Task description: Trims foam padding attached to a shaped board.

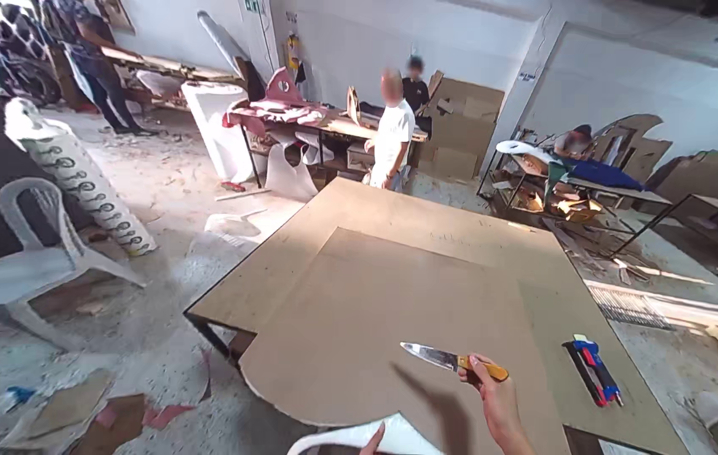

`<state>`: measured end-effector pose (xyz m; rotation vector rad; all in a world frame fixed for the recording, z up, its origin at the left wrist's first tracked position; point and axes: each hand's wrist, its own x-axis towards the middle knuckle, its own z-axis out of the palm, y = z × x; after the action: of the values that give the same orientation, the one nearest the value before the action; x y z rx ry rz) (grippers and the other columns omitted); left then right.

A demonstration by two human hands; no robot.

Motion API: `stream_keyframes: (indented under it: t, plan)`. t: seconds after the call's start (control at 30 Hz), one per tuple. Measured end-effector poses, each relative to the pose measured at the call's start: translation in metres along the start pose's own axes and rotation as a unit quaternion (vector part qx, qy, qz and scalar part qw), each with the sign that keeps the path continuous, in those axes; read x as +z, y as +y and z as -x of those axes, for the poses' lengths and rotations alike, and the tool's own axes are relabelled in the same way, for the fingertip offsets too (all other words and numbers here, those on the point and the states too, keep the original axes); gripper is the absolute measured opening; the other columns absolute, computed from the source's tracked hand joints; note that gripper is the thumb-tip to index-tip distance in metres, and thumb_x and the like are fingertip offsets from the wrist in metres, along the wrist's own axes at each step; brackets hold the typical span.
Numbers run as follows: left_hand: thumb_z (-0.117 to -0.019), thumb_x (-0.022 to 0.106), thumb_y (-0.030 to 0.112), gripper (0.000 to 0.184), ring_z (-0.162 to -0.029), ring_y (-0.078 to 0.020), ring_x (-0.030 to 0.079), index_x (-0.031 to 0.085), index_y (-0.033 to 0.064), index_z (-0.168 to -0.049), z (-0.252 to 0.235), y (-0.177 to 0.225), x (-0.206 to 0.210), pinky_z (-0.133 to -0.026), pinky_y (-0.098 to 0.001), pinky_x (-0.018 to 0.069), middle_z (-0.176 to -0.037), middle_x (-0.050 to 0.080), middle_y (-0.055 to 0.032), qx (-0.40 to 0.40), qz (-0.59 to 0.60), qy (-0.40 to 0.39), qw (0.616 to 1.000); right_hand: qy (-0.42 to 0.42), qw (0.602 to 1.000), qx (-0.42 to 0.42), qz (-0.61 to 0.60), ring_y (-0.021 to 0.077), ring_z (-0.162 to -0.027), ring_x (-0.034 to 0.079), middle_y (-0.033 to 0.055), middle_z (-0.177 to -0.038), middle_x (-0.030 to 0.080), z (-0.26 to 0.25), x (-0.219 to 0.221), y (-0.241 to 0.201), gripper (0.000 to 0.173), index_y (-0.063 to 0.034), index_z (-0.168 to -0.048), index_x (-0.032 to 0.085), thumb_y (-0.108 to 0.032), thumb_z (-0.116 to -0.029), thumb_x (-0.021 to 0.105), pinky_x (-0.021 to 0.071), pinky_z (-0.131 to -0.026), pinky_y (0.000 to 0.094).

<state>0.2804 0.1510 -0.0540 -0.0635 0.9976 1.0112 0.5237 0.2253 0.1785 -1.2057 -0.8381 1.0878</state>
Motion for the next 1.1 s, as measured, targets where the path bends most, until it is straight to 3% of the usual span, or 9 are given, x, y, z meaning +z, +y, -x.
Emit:
stream_keyframes:
  t: [0.2,0.3,0.4,0.63,0.83,0.9,1.0,1.07,1.1]
  plan:
    - [-0.1025,0.063,0.032,0.056,-0.123,-0.0314,0.063,0.046,0.0041,-0.147,0.004,-0.004,0.001,-0.103,-0.0490,0.0539,-0.137,0.062,-0.0188,-0.029,0.011,0.018,0.999,0.127,0.974,0.157,-0.099,0.0258,-0.081,0.074,0.0190,-0.094,0.075,0.021,-0.045,0.039,0.024,0.0061,-0.113,0.066,-0.015,-0.1046,0.058,0.0635,-0.077,0.0394]
    - [-0.1051,0.058,0.035,0.053,-0.117,-0.0312,0.065,0.046,0.0044,-0.146,-0.001,-0.005,-0.003,-0.098,-0.0497,0.0553,-0.132,0.064,-0.0194,0.000,0.034,0.020,0.999,0.148,0.955,0.207,-0.152,0.0233,-0.083,0.073,0.0163,-0.096,0.073,0.021,-0.048,0.060,0.024,0.0039,-0.118,0.063,-0.015,-0.1041,0.058,0.0630,-0.076,0.0365]
    - [-0.1047,0.058,0.034,0.050,-0.115,-0.0298,0.065,0.048,0.0058,-0.145,0.000,-0.011,0.011,-0.095,-0.0501,0.0558,-0.131,0.065,-0.0182,-0.006,0.031,0.050,0.998,0.153,0.954,0.218,-0.139,0.0228,-0.087,0.072,0.0162,-0.100,0.072,0.023,-0.047,0.046,0.024,0.0050,-0.119,0.063,-0.013,-0.1028,0.060,0.0620,-0.080,0.0358]
    - [-0.1025,0.062,0.038,0.056,-0.122,-0.0283,0.063,0.048,0.0066,-0.147,0.012,-0.001,0.011,-0.101,-0.0481,0.0542,-0.136,0.063,-0.0158,-0.010,0.017,0.045,0.999,0.053,0.987,0.146,-0.026,0.0236,-0.082,0.072,0.0188,-0.096,0.074,0.003,-0.027,0.016,0.025,0.0060,-0.121,0.066,-0.009,-0.1017,0.061,0.0622,-0.078,0.0381]
    - [-0.0857,0.084,0.040,0.084,-0.126,-0.0364,0.060,0.043,0.0001,-0.147,0.007,0.014,0.000,-0.101,-0.0549,0.0551,-0.142,0.057,-0.0223,0.020,0.008,0.165,0.986,-0.026,0.994,0.065,0.082,0.0296,-0.079,0.074,0.0225,-0.092,0.075,0.014,-0.028,0.005,0.024,0.0082,-0.115,0.071,-0.010,-0.0994,0.066,0.0646,-0.077,0.0437]
    - [-0.0867,0.084,0.036,0.079,-0.117,-0.0365,0.066,0.046,-0.0018,-0.144,0.015,0.018,0.006,-0.094,-0.0540,0.0588,-0.134,0.062,-0.0241,0.033,-0.012,0.155,0.987,-0.101,0.978,-0.020,0.182,0.0299,-0.078,0.075,0.0180,-0.089,0.076,0.025,-0.027,-0.009,0.021,0.0039,-0.109,0.074,-0.013,-0.0975,0.068,0.0661,-0.075,0.0454]
    - [-0.0933,0.074,0.044,0.068,-0.104,-0.0312,0.071,0.050,0.0054,-0.143,0.048,0.025,0.014,-0.086,-0.0491,0.0626,-0.122,0.069,-0.0185,0.035,-0.051,0.107,0.992,-0.214,0.921,-0.151,0.287,0.0208,-0.080,0.074,0.0076,-0.092,0.076,0.045,-0.022,-0.018,0.012,-0.0019,-0.103,0.075,-0.011,-0.0974,0.069,0.0657,-0.072,0.0392]
    - [-0.0920,0.076,0.043,0.072,-0.111,-0.0291,0.070,0.047,0.0069,-0.147,0.059,-0.003,-0.006,-0.092,-0.0487,0.0619,-0.127,0.068,-0.0148,-0.006,-0.034,0.114,0.993,-0.270,0.901,-0.139,0.310,0.0219,-0.083,0.074,0.0094,-0.098,0.076,0.073,-0.038,-0.002,0.012,-0.0011,-0.106,0.074,-0.008,-0.0971,0.069,0.0655,-0.072,0.0412]
    - [-0.0912,0.078,0.040,0.074,-0.114,-0.0302,0.069,0.045,0.0054,-0.148,0.032,0.002,-0.009,-0.094,-0.0502,0.0610,-0.131,0.066,-0.0152,0.014,-0.021,0.117,0.993,-0.291,0.891,-0.152,0.312,0.0232,-0.086,0.074,0.0106,-0.102,0.075,0.063,-0.035,0.011,0.015,-0.0010,-0.109,0.073,-0.008,-0.0975,0.068,0.0659,-0.074,0.0427]
